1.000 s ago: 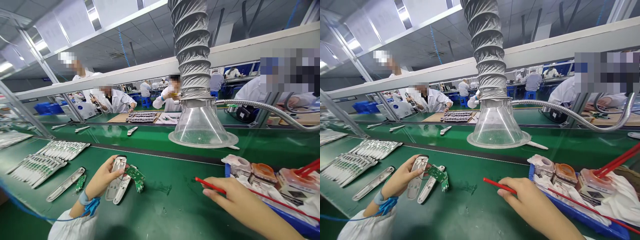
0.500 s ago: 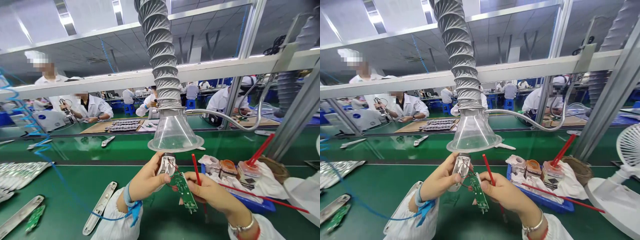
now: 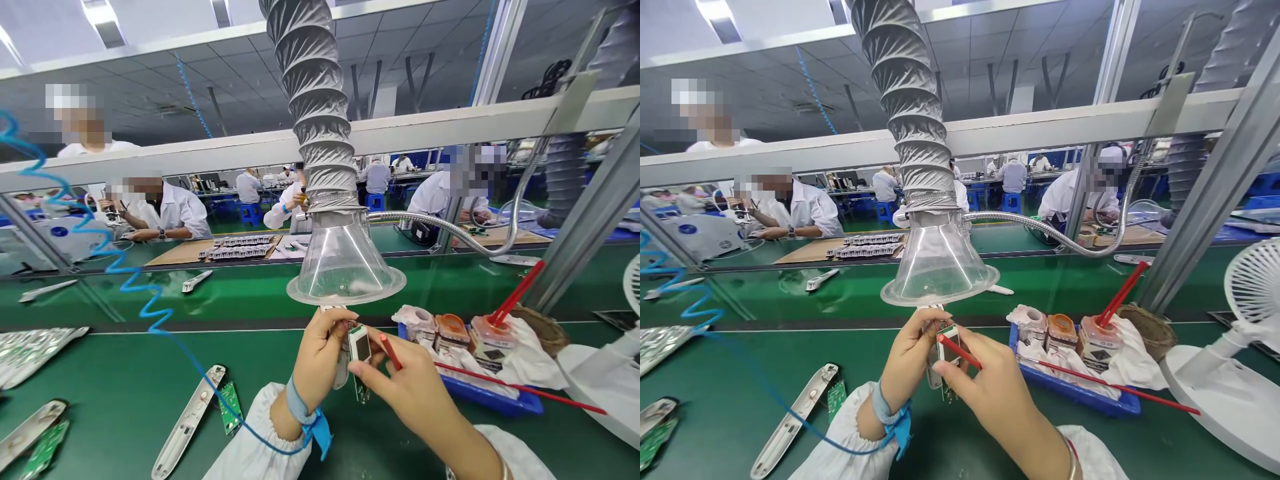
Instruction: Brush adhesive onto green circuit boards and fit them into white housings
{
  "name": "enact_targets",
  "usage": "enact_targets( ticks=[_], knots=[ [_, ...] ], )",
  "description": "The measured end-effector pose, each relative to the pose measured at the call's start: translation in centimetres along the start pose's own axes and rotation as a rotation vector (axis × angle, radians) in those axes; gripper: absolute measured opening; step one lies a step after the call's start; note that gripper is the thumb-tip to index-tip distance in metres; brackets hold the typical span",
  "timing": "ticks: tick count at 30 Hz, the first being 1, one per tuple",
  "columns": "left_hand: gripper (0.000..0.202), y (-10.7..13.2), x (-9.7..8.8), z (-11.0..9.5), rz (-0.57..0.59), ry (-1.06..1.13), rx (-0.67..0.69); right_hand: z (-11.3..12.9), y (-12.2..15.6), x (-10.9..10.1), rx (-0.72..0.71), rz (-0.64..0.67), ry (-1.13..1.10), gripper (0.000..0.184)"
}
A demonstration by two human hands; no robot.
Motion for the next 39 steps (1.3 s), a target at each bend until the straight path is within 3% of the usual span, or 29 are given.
enact_targets(
  ticks=[4, 12, 17, 22, 29, 33, 36, 39],
  knots=[
    [0.027, 0.1, 0.0, -1.4, 0.037, -0.259, 0.127, 0.1, 0.3, -0.4, -0.023, -0.046, 0.027, 0.038],
    [0.037, 0.8, 1.1, -2.8, 0.327, -0.569, 0.294, -0.6, 0.2, -1.2, 0.075, -0.041, -0.027, 0.043],
    [0.027, 0.7, 0.8, -2.0, 0.273, -0.715, 0.318, -0.8, 0.3, -1.0, 0.097, -0.04, -0.03, 0.042],
    [0.029, 0.1, 0.3, -1.7, 0.2, -0.538, 0.202, -1.2, 0.6, -0.7, 0.14, -0.084, -0.064, 0.053],
    [0.048, 0.4, 0.5, -0.6, 0.352, 0.257, -0.121, -0.6, 0.5, -0.7, 0.097, -0.121, -0.052, 0.057],
    [0.055, 0.5, 0.9, -0.9, 0.39, 0.094, -0.046, -0.2, 0.5, -1.1, 0.059, -0.131, -0.012, 0.049],
    [0.038, 0.3, 0.8, -1.3, 0.315, -0.11, 0.047, 0.0, 0.5, -1.2, 0.019, -0.16, 0.033, 0.044],
    [0.037, 0.1, 0.6, -1.3, 0.269, -0.145, 0.041, 0.3, 0.5, -1.2, -0.03, -0.181, 0.065, 0.04]
  ],
)
Point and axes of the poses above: each hand's wrist, its own y-axis away from the middle knuckle, its own x-axis out of the palm, z = x × y, the point moved 6 cm from there along -y, towards the middle knuckle, and after that the axes turned 1 degree about -z, right-handed, at the moved point
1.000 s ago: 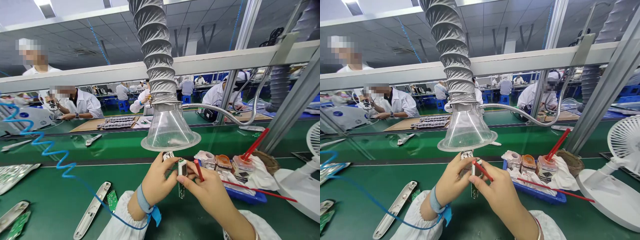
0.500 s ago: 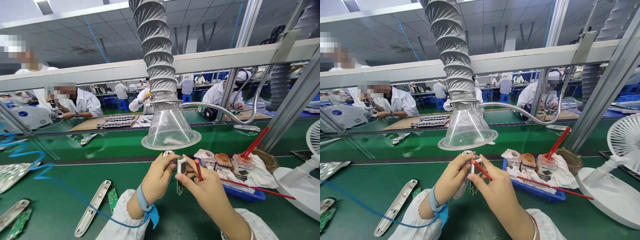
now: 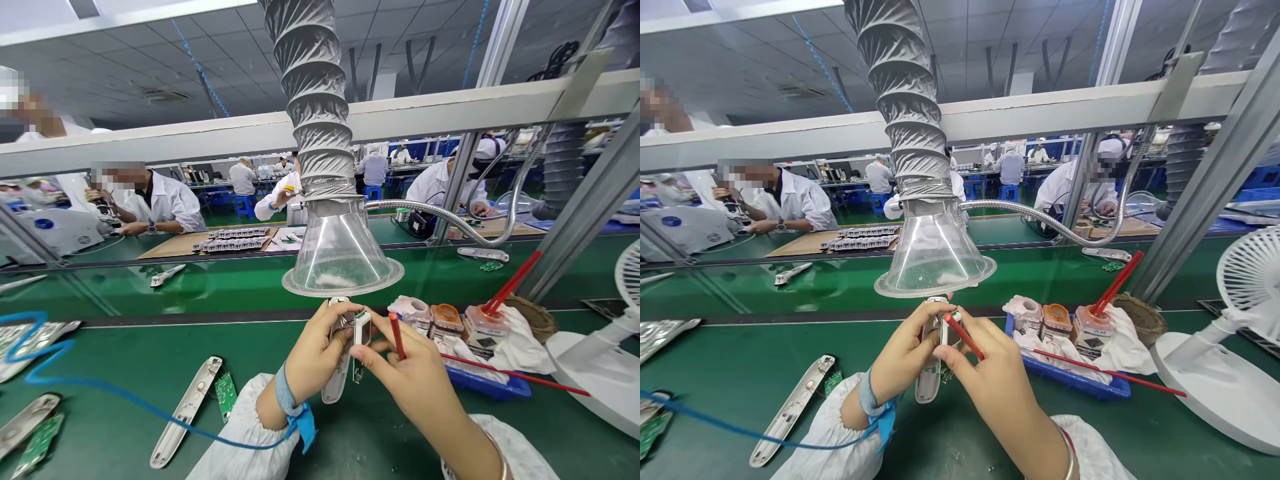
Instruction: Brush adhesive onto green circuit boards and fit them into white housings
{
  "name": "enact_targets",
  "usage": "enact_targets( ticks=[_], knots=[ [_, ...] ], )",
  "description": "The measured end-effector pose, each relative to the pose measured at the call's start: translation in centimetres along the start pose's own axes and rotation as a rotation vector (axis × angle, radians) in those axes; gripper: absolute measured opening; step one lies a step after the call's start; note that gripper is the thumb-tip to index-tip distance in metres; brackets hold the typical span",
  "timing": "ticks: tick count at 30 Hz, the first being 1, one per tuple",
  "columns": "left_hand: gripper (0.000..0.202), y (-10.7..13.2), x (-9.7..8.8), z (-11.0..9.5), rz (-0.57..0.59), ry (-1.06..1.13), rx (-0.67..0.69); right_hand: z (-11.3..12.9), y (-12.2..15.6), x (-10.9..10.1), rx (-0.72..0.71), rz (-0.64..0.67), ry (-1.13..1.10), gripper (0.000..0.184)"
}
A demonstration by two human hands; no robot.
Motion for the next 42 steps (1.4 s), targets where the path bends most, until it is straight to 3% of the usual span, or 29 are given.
enact_targets(
  ticks=[6, 12, 16, 23, 28, 30, 32, 35, 38, 42],
  knots=[
    [0.05, 0.4, 0.9, 0.3, 0.204, 0.448, -0.061, 0.4, 0.0, -0.7, -0.012, -0.056, 0.004, 0.042],
    [0.04, 0.4, 0.1, 0.2, 0.047, 0.187, -0.02, 0.6, -0.1, -0.6, -0.054, -0.03, 0.02, 0.038],
    [0.038, 0.4, 0.1, -0.1, 0.034, 0.103, 0.013, 0.8, 0.1, -0.5, -0.076, -0.024, 0.055, 0.04],
    [0.037, 0.2, 0.0, 0.6, 0.003, 0.193, -0.026, 0.5, 0.3, -0.1, -0.099, -0.017, 0.078, 0.045],
    [0.038, 0.2, 1.0, 1.1, 0.102, 0.502, -0.106, -0.2, 0.0, 0.1, -0.079, -0.013, 0.147, 0.05],
    [0.028, 0.3, 0.8, 1.5, 0.065, 0.512, -0.14, -0.4, -0.1, 0.3, -0.062, 0.055, 0.151, 0.052],
    [0.022, 0.8, 0.0, 2.5, 0.007, 0.416, -0.187, -0.7, -0.1, 0.1, -0.041, 0.119, 0.175, 0.052],
    [0.032, 2.1, -2.6, 5.8, -0.007, 0.131, -0.316, -1.0, -0.3, -1.4, -0.005, 0.101, 0.265, 0.05],
    [0.038, 3.8, -7.1, 10.9, -0.047, -0.215, -0.547, -0.9, -0.4, -3.0, -0.021, 0.049, 0.328, 0.04],
    [0.034, 4.7, -12.8, 15.4, -0.129, -0.457, -0.671, -0.6, -0.6, -4.1, -0.065, 0.029, 0.322, 0.028]
  ],
)
Point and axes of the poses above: each hand's wrist, its own y-axis away from the middle knuckle, its own x-axis out of the palm, z = x × y, the point moved 6 cm from there along -y, towards the middle knuckle, and after that the axes turned 1 degree about -z, right-handed, at the moved point
